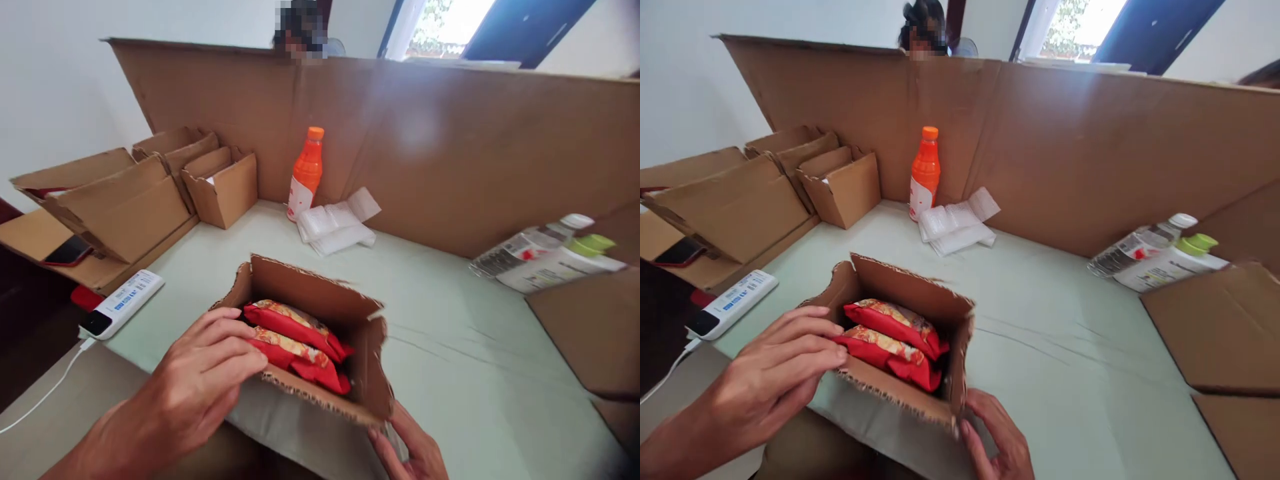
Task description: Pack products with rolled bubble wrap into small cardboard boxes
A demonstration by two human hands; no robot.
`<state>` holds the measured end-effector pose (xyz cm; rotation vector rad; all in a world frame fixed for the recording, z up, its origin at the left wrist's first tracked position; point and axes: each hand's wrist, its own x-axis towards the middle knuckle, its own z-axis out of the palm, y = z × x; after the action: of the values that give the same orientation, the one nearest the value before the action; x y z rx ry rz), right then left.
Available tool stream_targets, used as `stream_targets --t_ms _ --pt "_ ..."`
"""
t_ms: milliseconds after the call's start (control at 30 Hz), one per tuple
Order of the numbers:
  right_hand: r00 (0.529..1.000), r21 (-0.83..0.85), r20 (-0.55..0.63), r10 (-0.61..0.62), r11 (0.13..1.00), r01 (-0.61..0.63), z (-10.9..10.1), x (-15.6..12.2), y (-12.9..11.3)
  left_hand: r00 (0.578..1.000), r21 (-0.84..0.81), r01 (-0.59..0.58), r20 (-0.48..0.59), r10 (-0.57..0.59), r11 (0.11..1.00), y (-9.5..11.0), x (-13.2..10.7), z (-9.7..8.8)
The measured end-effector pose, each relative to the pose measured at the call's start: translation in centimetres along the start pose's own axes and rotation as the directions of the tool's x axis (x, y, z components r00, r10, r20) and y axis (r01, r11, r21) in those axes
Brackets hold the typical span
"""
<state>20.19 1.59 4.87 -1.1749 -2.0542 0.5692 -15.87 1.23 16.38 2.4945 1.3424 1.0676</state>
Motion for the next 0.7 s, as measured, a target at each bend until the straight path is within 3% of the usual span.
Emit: stream_targets --t_ms 67,100,167,200,233,333,400,467,600,700 --pt "0.999 0.000 0.008 0.042 0.999 -0.042 0.0 -0.7 0.1 0.989 -0.041 0.099 -0.107 -0.103 0.994 0.5 -1.1 0.0" --pt "0.997 0.002 0.023 0.074 0.997 -0.074 0.1 -1.1 0.3 0.964 -0.068 0.171 -0.193 -0.181 0.983 0.2 -1.7 0.0" --pt "0.990 0.006 0.059 0.132 0.991 -0.132 0.6 -2.2 0.7 0.881 -0.164 0.312 -0.317 -0.350 0.936 -0.9 -3.1 0.2" --pt "0.987 0.007 0.072 0.146 0.989 -0.147 0.8 -2.8 0.9 0.841 -0.210 0.385 -0.322 -0.436 0.899 -1.8 -3.8 0.7" --pt "0.986 0.007 0.075 0.150 0.988 -0.151 1.1 -3.3 1.2 0.803 -0.251 0.458 -0.296 -0.518 0.853 -2.7 -4.5 1.3" --pt "0.988 -0.010 0.060 0.143 0.990 -0.143 1.7 -4.5 2.1 0.717 -0.268 0.652 -0.086 -0.691 0.710 -5.2 -5.9 4.5" --pt "0.989 -0.026 0.050 0.136 0.991 -0.134 2.0 -4.7 2.5 0.701 -0.301 0.694 0.077 -0.709 0.654 -6.1 -6.1 6.8" --pt "0.990 -0.037 0.040 0.134 0.990 -0.133 2.0 -4.5 2.7 0.711 -0.350 0.691 0.172 -0.682 0.632 -6.3 -5.7 8.6" --pt "0.989 -0.029 0.068 0.131 0.991 -0.129 1.3 -2.0 2.3 0.725 -0.364 0.670 0.134 -0.675 0.647 -6.5 -4.5 9.9" --pt "0.978 0.054 0.170 0.118 0.990 -0.128 0.8 1.9 1.9 0.685 -0.395 0.695 0.110 -0.720 0.600 -7.7 -3.2 10.0"
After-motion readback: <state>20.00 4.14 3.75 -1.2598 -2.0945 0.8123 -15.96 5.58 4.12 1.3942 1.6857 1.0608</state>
